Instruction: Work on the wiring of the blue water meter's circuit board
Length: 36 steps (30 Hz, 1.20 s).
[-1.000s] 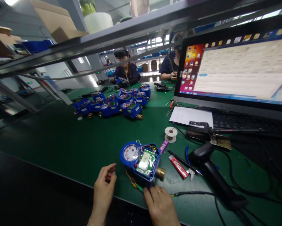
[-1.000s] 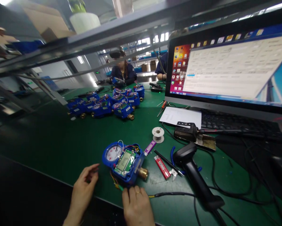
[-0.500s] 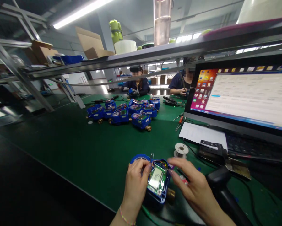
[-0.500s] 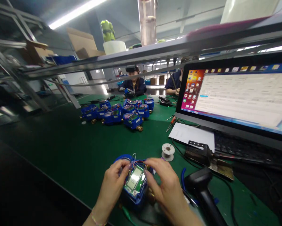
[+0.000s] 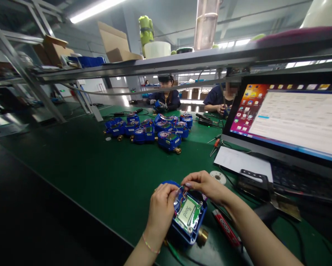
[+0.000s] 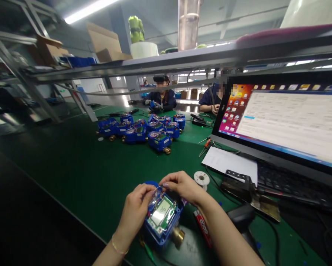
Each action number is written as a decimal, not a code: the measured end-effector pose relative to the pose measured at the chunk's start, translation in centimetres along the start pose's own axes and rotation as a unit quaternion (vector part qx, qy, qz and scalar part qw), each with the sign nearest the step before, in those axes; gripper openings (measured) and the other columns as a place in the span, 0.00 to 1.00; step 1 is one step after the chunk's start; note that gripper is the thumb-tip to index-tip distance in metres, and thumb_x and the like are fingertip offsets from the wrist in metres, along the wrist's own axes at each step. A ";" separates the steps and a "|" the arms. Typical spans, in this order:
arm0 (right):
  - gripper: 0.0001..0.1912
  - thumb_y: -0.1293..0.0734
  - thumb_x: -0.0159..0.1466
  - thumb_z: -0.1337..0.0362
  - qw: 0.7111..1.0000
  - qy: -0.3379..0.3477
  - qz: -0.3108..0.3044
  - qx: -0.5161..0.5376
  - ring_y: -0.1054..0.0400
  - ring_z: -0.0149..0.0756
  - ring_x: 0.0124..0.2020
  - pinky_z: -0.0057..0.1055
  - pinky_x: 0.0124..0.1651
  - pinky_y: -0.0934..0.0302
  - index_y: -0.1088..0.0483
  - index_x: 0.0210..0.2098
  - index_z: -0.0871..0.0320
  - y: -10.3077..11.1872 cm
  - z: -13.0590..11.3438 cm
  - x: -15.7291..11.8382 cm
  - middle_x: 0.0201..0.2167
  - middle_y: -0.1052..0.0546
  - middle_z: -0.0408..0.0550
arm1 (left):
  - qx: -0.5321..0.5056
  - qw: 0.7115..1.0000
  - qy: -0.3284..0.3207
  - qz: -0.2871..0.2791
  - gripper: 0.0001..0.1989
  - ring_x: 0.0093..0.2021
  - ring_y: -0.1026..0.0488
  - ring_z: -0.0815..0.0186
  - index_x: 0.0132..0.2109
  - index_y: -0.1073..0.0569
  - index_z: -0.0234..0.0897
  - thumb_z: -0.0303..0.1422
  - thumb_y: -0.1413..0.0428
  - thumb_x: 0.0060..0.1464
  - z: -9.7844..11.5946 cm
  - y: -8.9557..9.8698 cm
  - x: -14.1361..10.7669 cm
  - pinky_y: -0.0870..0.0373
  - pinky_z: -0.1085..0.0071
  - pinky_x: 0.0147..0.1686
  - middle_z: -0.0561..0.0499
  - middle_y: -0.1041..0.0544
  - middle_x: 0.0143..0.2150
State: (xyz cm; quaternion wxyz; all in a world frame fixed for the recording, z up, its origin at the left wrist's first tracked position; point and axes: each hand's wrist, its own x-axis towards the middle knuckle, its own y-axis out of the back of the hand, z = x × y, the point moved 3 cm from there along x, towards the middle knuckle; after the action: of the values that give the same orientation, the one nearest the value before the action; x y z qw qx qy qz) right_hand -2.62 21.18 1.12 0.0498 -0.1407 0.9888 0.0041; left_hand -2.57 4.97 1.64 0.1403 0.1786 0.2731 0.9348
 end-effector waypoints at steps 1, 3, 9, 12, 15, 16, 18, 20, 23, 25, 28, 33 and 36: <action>0.19 0.31 0.53 0.55 1.000 -0.006 -0.001 0.026 0.35 0.26 0.31 0.23 0.37 0.43 0.30 0.35 0.66 0.1 0.1 -0.1 0.29 0.27 0.47 | -0.002 1.000 0.001 0.002 0.08 0.35 0.33 0.68 0.33 0.28 0.36 0.26 0.51 0.56 -0.1 0.0 -0.1 0.42 0.73 0.37 0.53 0.29 0.32; 0.21 0.28 0.50 0.55 0.999 -0.019 0.006 0.050 0.35 0.26 0.29 0.22 0.35 0.43 0.31 0.33 0.67 0.3 0.2 -0.2 0.28 0.27 0.47 | -0.007 1.000 -0.001 0.006 0.08 0.36 0.33 0.70 0.33 0.28 0.36 0.26 0.51 0.56 -0.2 0.0 -0.1 0.41 0.74 0.38 0.54 0.28 0.32; 0.23 0.27 0.46 0.53 0.999 -0.035 0.006 0.021 0.39 0.23 0.23 0.20 0.28 0.48 0.34 0.27 0.68 0.1 0.3 -0.2 0.22 0.29 0.46 | -0.023 0.998 -0.045 -0.024 0.08 0.35 0.33 0.73 0.30 0.26 0.36 0.23 0.48 0.53 -0.3 0.2 1.3 0.40 0.77 0.37 0.56 0.27 0.30; 0.25 0.27 0.45 0.51 0.999 -0.037 0.020 0.017 0.41 0.22 0.21 0.20 0.26 0.50 0.35 0.26 0.68 -0.3 0.8 0.1 0.19 0.32 0.44 | -0.043 0.993 -0.067 -0.082 0.08 0.35 0.32 0.73 0.30 0.25 0.37 0.22 0.47 0.52 -0.4 0.2 2.2 0.39 0.78 0.37 0.56 0.26 0.30; 0.25 0.27 0.45 0.50 0.998 -0.032 0.047 0.026 0.40 0.24 0.23 0.22 0.28 0.47 0.35 0.27 0.66 0.1 0.8 -0.2 0.20 0.32 0.43 | -0.065 0.991 -0.038 -0.107 0.06 0.35 0.31 0.73 0.33 0.24 0.38 0.24 0.45 0.51 -0.8 0.4 2.5 0.38 0.79 0.37 0.55 0.26 0.32; 0.24 0.29 0.47 0.50 0.997 -0.025 0.066 0.020 0.38 0.25 0.25 0.23 0.31 0.45 0.34 0.29 0.66 0.5 0.6 -0.5 0.23 0.31 0.44 | -0.076 0.991 -0.021 -0.110 0.05 0.35 0.31 0.74 0.34 0.24 0.38 0.26 0.44 0.50 -1.0 0.5 2.5 0.38 0.79 0.37 0.55 0.26 0.33; 0.19 0.32 0.53 0.52 0.990 -0.017 0.124 -0.058 0.36 0.28 0.29 0.25 0.35 0.44 0.33 0.32 0.64 1.5 0.2 -1.9 0.27 0.29 0.45 | -0.104 0.987 0.012 -0.118 0.05 0.34 0.30 0.74 0.36 0.25 0.38 0.29 0.43 0.50 -1.3 0.7 2.3 0.37 0.80 0.35 0.55 0.26 0.33; 0.12 0.37 0.58 0.57 0.954 -0.055 0.178 -0.235 0.35 0.31 0.31 0.28 0.35 0.44 0.32 0.33 0.61 2.2 0.2 -4.0 0.28 0.29 0.45 | -0.131 0.983 0.037 -0.121 0.05 0.33 0.30 0.74 0.36 0.27 0.37 0.31 0.43 0.50 -1.7 0.9 2.2 0.36 0.80 0.34 0.56 0.26 0.33; 0.08 0.38 0.60 0.63 0.817 -0.205 0.182 -0.508 0.33 0.42 0.34 0.35 0.36 0.42 0.30 0.32 0.60 1.5 1.9 -7.3 0.30 0.29 0.49 | -0.139 0.982 0.063 -0.115 0.05 0.33 0.30 0.72 0.33 0.28 0.36 0.33 0.43 0.48 -2.0 1.3 2.0 0.35 0.77 0.34 0.56 0.27 0.32; 0.07 0.37 0.58 0.67 0.744 -0.256 0.172 -0.593 0.33 0.48 0.38 0.39 0.37 0.39 0.30 0.35 0.62 0.2 3.9 -8.9 0.35 0.29 0.53 | -0.120 0.985 0.061 -0.110 0.04 0.37 0.30 0.70 0.32 0.28 0.37 0.32 0.43 0.47 -2.1 1.6 1.8 0.35 0.73 0.43 0.55 0.26 0.33; 0.14 0.44 0.58 0.75 0.710 -0.266 0.178 -0.627 0.33 0.47 0.39 0.39 0.37 0.37 0.32 0.40 0.64 -1.4 7.1 -9.8 0.36 0.29 0.56 | -0.089 0.992 0.043 -0.083 0.03 0.45 0.32 0.67 0.30 0.27 0.38 0.32 0.43 0.46 -2.0 2.0 1.4 0.51 0.64 0.61 0.55 0.26 0.35; 0.27 0.58 0.59 0.80 0.732 -0.290 0.134 -0.601 0.34 0.45 0.43 0.39 0.42 0.39 0.37 0.48 0.66 -0.9 8.4 -9.3 0.46 0.34 0.62 | -0.122 0.984 0.108 -0.078 0.13 0.41 0.31 0.64 0.41 0.28 0.41 0.38 0.42 0.46 -1.6 2.0 0.9 0.39 0.62 0.50 0.54 0.27 0.37; 0.21 0.53 0.59 0.79 0.791 -0.268 0.146 -0.531 0.35 0.42 0.41 0.38 0.43 0.42 0.41 0.48 0.66 0.1 6.0 -8.6 0.47 0.36 0.60 | -0.072 0.990 0.080 -0.090 0.09 0.39 0.31 0.66 0.39 0.27 0.43 0.37 0.43 0.48 -0.7 1.8 1.1 0.45 0.59 0.55 0.55 0.27 0.35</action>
State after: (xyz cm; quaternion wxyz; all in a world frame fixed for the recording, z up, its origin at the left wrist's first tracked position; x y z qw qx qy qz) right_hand 6.13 23.79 -4.00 0.2289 0.0076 0.7867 0.5732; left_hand -4.18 3.58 2.41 0.2137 0.0677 0.2303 0.9469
